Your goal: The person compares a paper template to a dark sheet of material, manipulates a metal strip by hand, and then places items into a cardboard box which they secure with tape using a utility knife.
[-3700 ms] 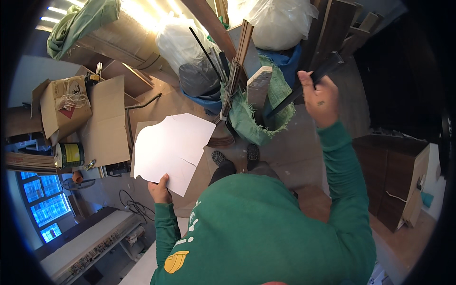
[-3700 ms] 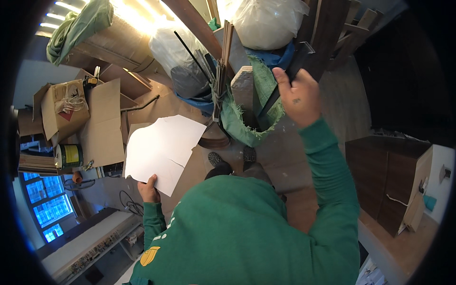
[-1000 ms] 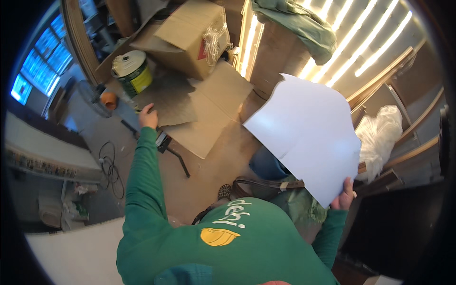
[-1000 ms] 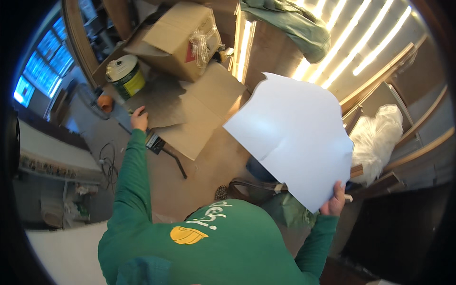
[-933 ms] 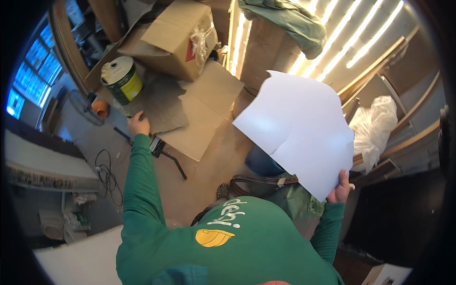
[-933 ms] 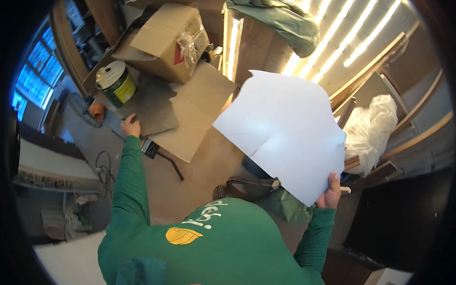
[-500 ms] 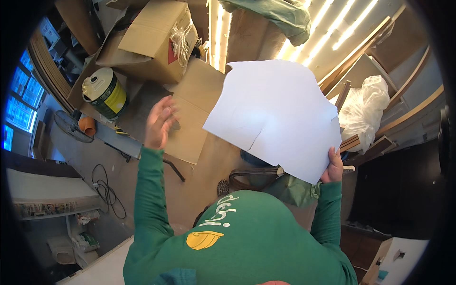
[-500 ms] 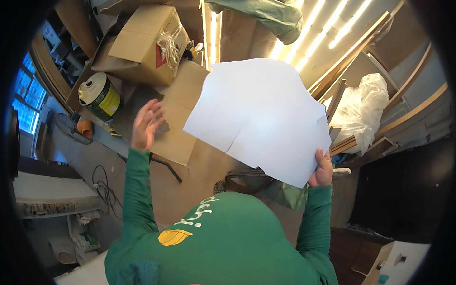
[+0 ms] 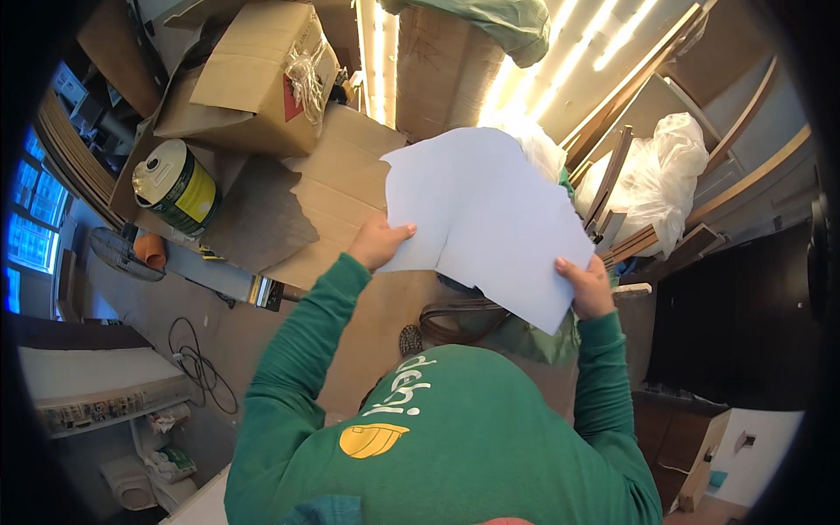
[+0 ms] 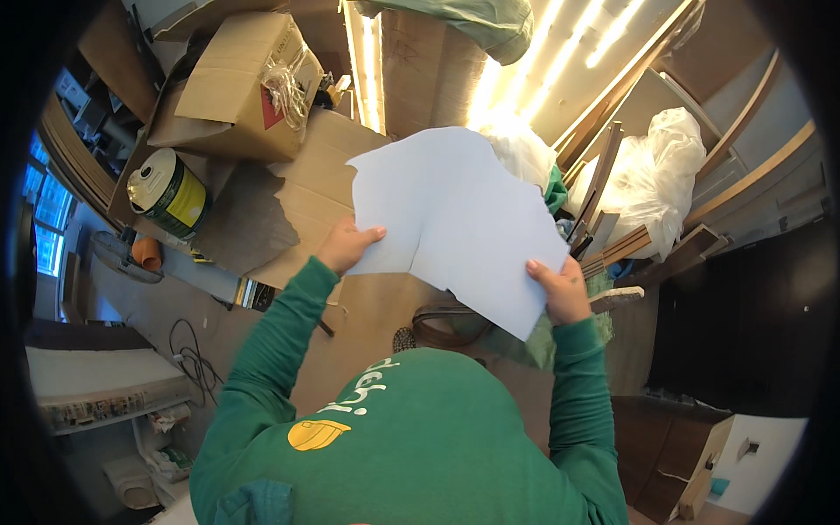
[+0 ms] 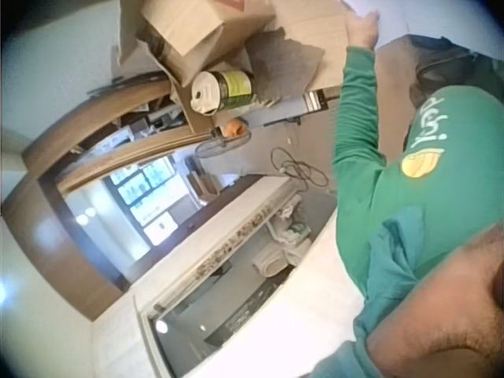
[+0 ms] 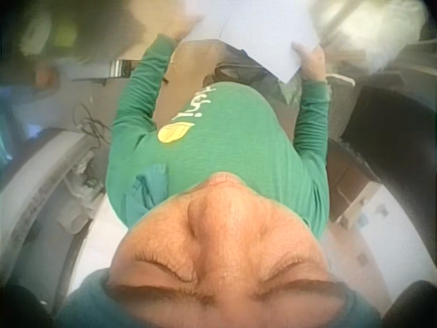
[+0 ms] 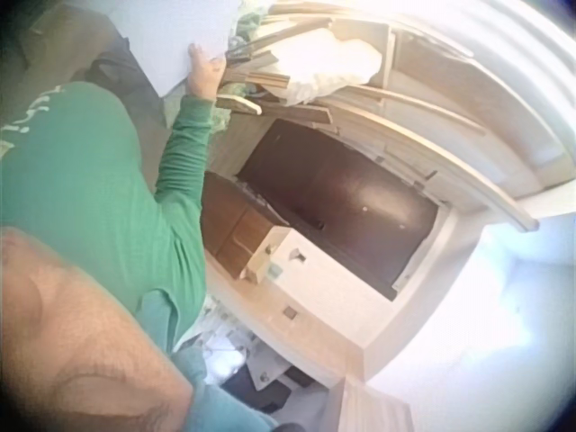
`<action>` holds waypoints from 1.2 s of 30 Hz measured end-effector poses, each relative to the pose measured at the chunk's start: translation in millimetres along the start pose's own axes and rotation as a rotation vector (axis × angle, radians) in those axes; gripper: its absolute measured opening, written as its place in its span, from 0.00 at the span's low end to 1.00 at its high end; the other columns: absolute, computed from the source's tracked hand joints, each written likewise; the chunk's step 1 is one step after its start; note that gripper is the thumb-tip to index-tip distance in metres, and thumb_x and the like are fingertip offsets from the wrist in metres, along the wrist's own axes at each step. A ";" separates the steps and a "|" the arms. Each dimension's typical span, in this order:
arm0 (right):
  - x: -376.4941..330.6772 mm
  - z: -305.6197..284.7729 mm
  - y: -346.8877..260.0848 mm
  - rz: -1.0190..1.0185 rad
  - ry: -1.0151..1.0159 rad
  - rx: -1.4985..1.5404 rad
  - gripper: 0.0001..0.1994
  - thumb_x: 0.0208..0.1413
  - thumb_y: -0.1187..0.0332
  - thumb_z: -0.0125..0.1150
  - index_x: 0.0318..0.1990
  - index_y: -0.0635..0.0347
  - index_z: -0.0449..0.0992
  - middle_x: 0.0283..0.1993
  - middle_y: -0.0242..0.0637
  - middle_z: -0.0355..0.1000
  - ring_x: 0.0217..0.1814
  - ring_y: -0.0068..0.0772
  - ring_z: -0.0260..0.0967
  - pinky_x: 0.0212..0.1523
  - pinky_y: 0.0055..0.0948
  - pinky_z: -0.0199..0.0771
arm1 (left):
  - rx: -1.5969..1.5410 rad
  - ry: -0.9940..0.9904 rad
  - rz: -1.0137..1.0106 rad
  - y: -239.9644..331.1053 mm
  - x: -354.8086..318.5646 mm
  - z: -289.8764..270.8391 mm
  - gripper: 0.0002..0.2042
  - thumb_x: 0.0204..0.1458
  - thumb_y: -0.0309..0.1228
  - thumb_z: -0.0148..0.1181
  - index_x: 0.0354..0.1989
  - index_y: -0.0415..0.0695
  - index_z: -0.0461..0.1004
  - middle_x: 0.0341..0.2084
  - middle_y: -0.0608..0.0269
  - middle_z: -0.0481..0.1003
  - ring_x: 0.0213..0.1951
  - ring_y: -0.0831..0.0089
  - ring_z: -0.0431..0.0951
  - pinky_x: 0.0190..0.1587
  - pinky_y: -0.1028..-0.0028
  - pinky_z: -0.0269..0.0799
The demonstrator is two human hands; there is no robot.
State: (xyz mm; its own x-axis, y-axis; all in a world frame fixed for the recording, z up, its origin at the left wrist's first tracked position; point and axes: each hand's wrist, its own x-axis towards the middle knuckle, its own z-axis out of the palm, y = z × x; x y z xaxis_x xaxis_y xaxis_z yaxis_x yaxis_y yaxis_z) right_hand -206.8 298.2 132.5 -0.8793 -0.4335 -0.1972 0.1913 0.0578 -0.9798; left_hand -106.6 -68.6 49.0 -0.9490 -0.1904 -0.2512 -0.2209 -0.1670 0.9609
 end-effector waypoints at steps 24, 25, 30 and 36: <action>-41.4 -89.2 -0.2 0.041 0.119 -0.111 0.26 0.57 0.72 0.63 0.62 0.71 0.66 0.56 0.41 0.73 0.54 0.31 0.72 0.57 0.32 0.71 | 0.043 0.231 0.087 -28.0 6.7 -29.0 0.19 0.59 0.32 0.62 0.53 0.30 0.72 0.45 0.52 0.79 0.46 0.68 0.79 0.48 0.69 0.75; -38.5 -92.0 0.1 0.086 0.074 -0.187 0.26 0.57 0.73 0.63 0.62 0.71 0.66 0.57 0.41 0.73 0.54 0.30 0.71 0.57 0.31 0.71 | -0.042 0.139 0.131 -8.4 3.5 -16.4 0.21 0.59 0.32 0.62 0.56 0.31 0.70 0.47 0.52 0.78 0.48 0.68 0.78 0.50 0.69 0.75; -25.6 -69.8 10.0 -0.080 0.174 -0.715 0.28 0.52 0.80 0.56 0.64 0.62 0.68 0.55 0.46 0.75 0.56 0.36 0.72 0.60 0.31 0.69 | -0.158 -0.094 0.100 36.5 -5.7 23.7 0.25 0.59 0.32 0.64 0.61 0.33 0.66 0.52 0.54 0.75 0.51 0.68 0.76 0.53 0.68 0.75; -9.2 -25.9 25.9 -0.115 -0.044 -0.540 0.18 0.56 0.76 0.55 0.54 0.63 0.78 0.56 0.48 0.76 0.60 0.39 0.72 0.65 0.34 0.66 | -0.509 -0.205 0.119 29.3 1.1 92.7 0.25 0.58 0.29 0.65 0.62 0.35 0.65 0.54 0.53 0.73 0.53 0.66 0.76 0.55 0.66 0.74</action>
State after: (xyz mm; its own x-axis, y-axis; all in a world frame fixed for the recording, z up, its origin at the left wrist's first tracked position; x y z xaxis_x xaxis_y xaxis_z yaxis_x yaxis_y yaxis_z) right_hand -205.1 326.9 108.2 -0.8602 -0.5005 -0.0977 -0.1660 0.4559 -0.8744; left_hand -135.0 16.0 87.6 -0.9963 -0.0531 -0.0679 -0.0214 -0.6111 0.7913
